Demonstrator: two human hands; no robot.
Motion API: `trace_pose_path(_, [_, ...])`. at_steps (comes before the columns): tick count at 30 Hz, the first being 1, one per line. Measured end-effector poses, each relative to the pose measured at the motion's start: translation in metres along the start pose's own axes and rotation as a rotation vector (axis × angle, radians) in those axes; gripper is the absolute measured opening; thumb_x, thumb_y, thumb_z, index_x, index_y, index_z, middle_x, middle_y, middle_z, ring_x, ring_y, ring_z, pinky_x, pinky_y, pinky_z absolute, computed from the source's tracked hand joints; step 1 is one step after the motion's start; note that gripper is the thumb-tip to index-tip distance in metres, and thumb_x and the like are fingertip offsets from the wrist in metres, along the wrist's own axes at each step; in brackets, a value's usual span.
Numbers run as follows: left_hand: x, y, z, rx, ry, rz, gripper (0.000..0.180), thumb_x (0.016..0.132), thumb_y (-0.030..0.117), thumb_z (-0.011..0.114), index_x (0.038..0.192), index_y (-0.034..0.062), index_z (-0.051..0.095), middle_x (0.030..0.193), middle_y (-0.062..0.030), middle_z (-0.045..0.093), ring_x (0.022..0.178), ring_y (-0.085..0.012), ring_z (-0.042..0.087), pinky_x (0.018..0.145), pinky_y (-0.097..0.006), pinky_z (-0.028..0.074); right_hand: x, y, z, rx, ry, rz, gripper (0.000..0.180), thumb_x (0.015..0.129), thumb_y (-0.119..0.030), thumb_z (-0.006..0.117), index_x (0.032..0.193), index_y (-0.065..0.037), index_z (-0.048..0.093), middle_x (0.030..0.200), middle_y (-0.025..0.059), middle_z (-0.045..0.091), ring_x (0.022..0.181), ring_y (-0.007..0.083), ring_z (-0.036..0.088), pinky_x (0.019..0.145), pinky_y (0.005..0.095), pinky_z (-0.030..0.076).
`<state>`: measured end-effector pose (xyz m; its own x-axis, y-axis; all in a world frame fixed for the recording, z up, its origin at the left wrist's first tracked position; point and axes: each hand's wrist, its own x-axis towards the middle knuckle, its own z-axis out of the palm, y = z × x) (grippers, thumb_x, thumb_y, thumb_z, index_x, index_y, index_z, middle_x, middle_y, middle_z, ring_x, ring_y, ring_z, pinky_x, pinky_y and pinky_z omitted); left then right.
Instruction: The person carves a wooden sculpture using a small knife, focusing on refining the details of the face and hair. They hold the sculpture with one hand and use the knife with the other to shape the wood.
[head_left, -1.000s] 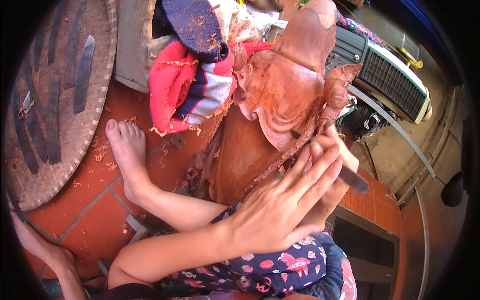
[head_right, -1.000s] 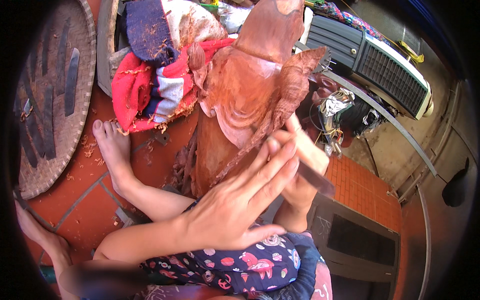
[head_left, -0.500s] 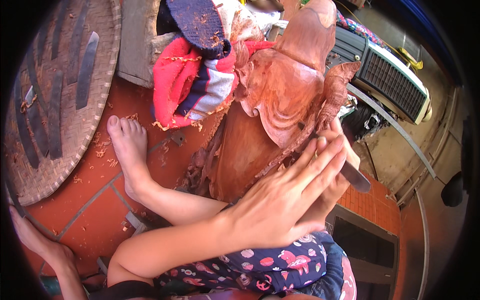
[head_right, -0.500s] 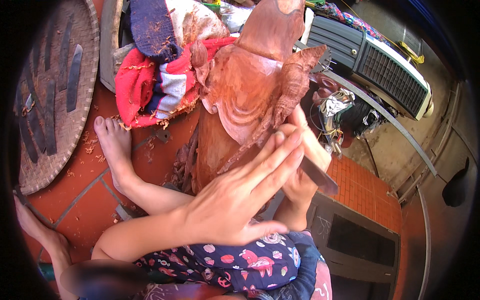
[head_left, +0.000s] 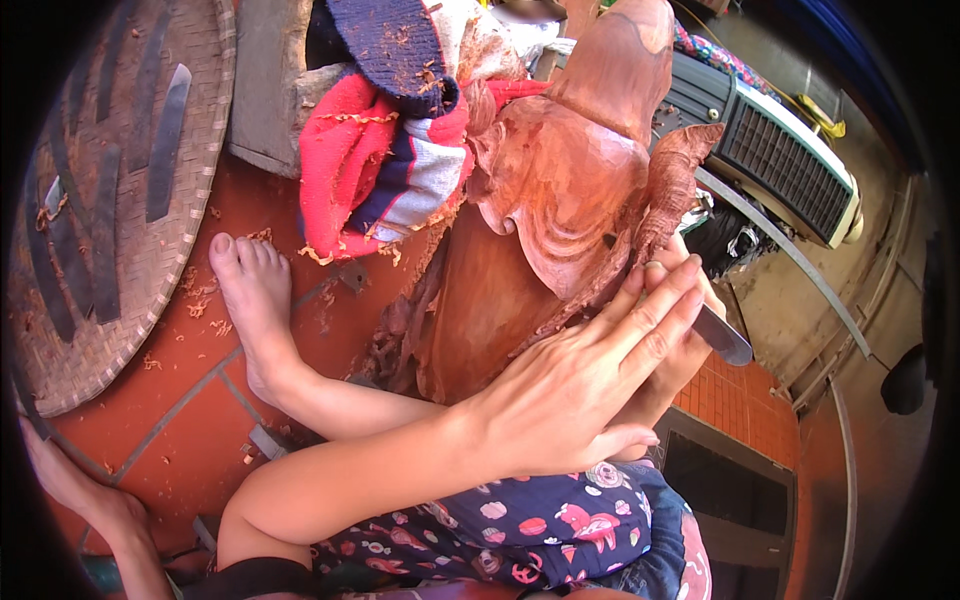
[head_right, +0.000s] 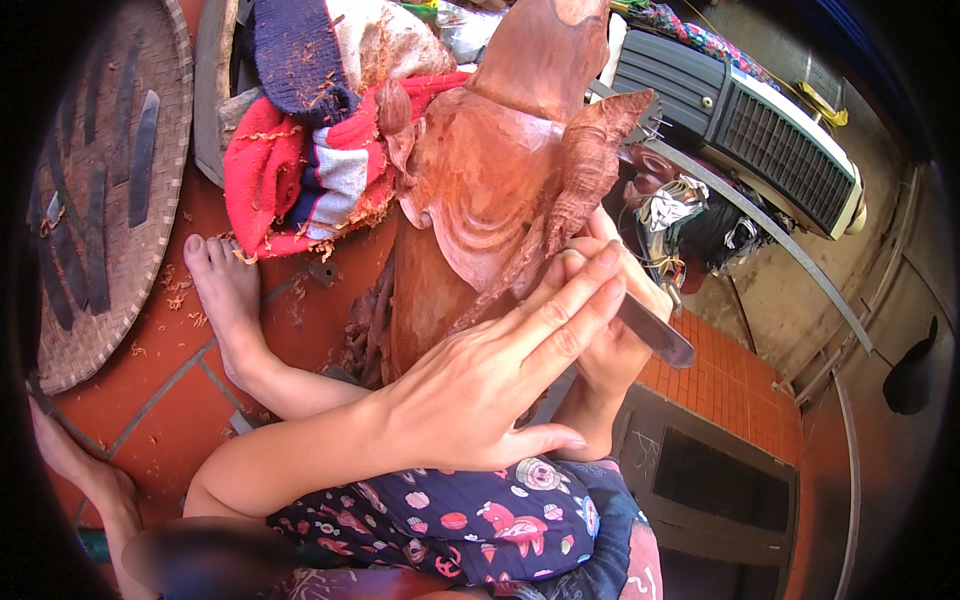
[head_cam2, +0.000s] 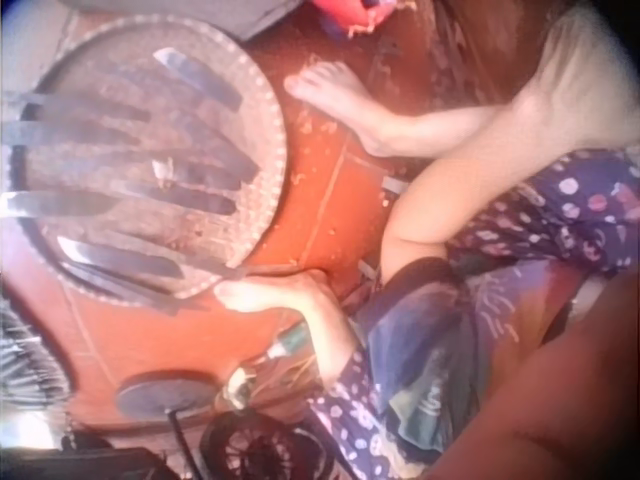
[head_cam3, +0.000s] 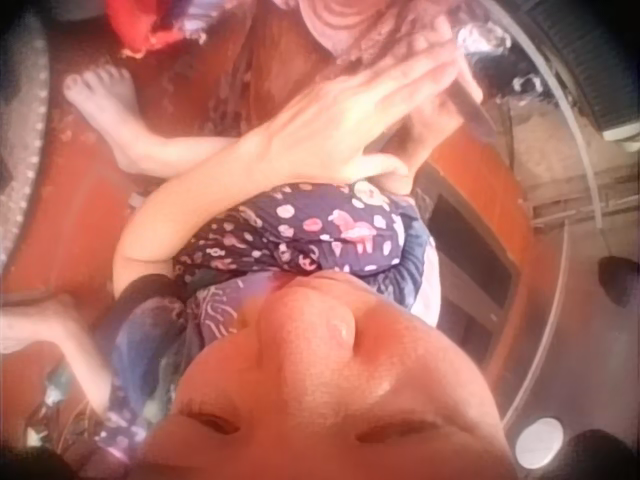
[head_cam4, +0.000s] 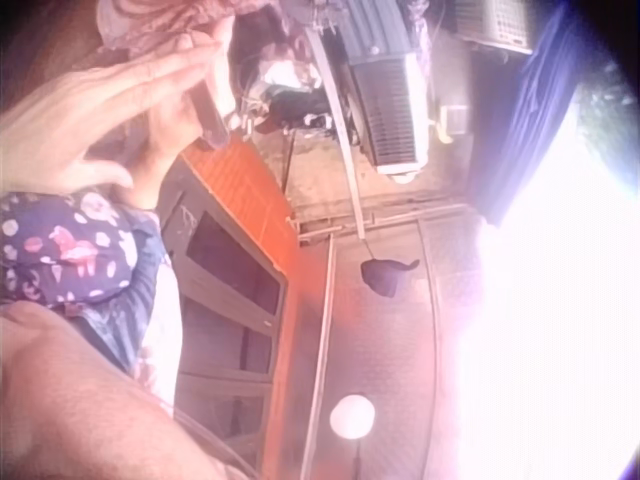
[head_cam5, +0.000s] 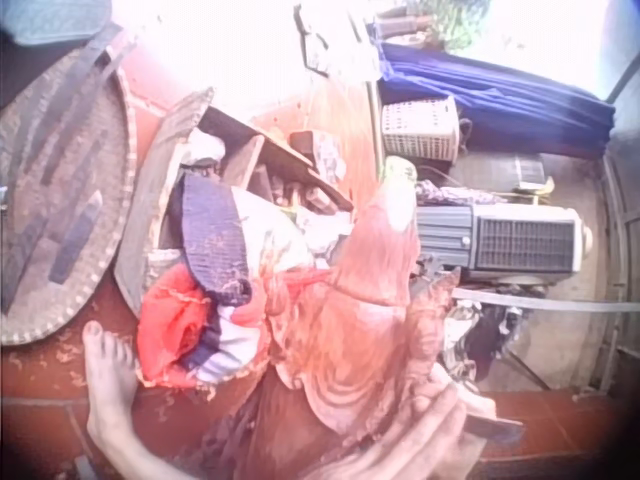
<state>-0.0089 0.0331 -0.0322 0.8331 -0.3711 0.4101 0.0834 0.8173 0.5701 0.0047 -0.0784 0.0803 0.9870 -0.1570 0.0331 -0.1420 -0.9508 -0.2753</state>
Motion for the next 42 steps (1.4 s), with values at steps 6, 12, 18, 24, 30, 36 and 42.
trace_pose_path(6, [-0.012,0.005,0.003,0.035,0.008,-0.034,0.113,0.073,0.026,0.082,0.156,-0.0069,0.012,0.164,-0.0253,0.010,0.147,-0.0490,0.021,0.117,-0.045,0.032,0.002,0.005,-0.004,-0.037,-0.108,-0.067,0.014,0.088,-0.005,0.070,0.088,0.009,0.071,0.079,0.0126,0.069,0.081,0.0221,0.069,0.102,0.0487,0.049])
trace_pose_path(12, [-0.008,0.006,0.000,0.027,-0.051,-0.053,0.112,0.073,0.025,0.081,0.156,-0.0066,0.013,0.164,-0.0248,0.009,0.148,-0.0488,0.019,0.118,-0.046,0.032,0.005,0.016,-0.003,-0.003,-0.120,-0.156,0.019,0.091,-0.009,0.068,0.089,0.010,0.071,0.081,0.0138,0.070,0.087,0.0273,0.069,0.103,0.0517,0.048])
trace_pose_path(18, [0.003,-0.006,0.000,-0.006,-0.018,0.016,0.110,0.073,0.024,0.081,0.156,-0.0049,0.015,0.165,-0.0224,0.011,0.149,-0.0466,0.018,0.122,-0.045,0.023,0.001,0.012,0.001,-0.055,-0.037,-0.072,0.017,0.091,-0.006,0.066,0.089,0.010,0.071,0.085,0.0180,0.071,0.100,0.0368,0.071,0.103,0.0540,0.048])
trace_pose_path(24, [-0.017,0.005,0.003,0.010,-0.011,-0.075,0.112,0.071,0.026,0.083,0.157,-0.0032,0.017,0.163,-0.0252,0.015,0.148,-0.0464,0.022,0.118,-0.047,0.031,0.000,0.016,-0.006,-0.058,-0.136,-0.229,0.017,0.091,-0.007,0.067,0.087,0.009,0.071,0.082,0.0152,0.070,0.078,0.0247,0.070,0.104,0.0554,0.047])
trace_pose_path(30, [-0.002,-0.003,0.002,0.084,-0.018,0.014,0.111,0.072,0.026,0.082,0.156,-0.0039,0.017,0.163,-0.0256,0.015,0.148,-0.0463,0.021,0.118,-0.048,0.030,-0.009,0.013,0.017,0.156,0.203,0.010,0.018,0.090,-0.009,0.069,0.085,0.008,0.072,0.079,0.0132,0.071,0.089,0.0293,0.072,0.105,0.0551,0.046])
trace_pose_path(36, [-0.001,-0.005,0.002,0.070,-0.031,-0.021,0.110,0.073,0.026,0.081,0.157,-0.0039,0.016,0.164,-0.0235,0.012,0.149,-0.0462,0.018,0.119,-0.046,0.030,-0.007,0.037,0.003,0.087,0.018,-0.119,0.014,0.088,-0.005,0.068,0.088,0.008,0.072,0.083,0.0145,0.071,0.090,0.0282,0.071,0.107,0.0551,0.045])
trace_pose_path(42, [-0.015,0.007,0.007,0.063,-0.008,-0.093,0.101,0.075,0.025,0.080,0.156,-0.0011,0.024,0.163,-0.0234,0.019,0.148,-0.0481,0.022,0.117,-0.049,0.033,-0.010,0.035,0.000,0.058,0.026,-0.107,0.015,0.088,-0.006,0.069,0.089,0.009,0.072,0.088,0.0162,0.072,0.098,0.0351,0.070,0.099,0.0503,0.052])
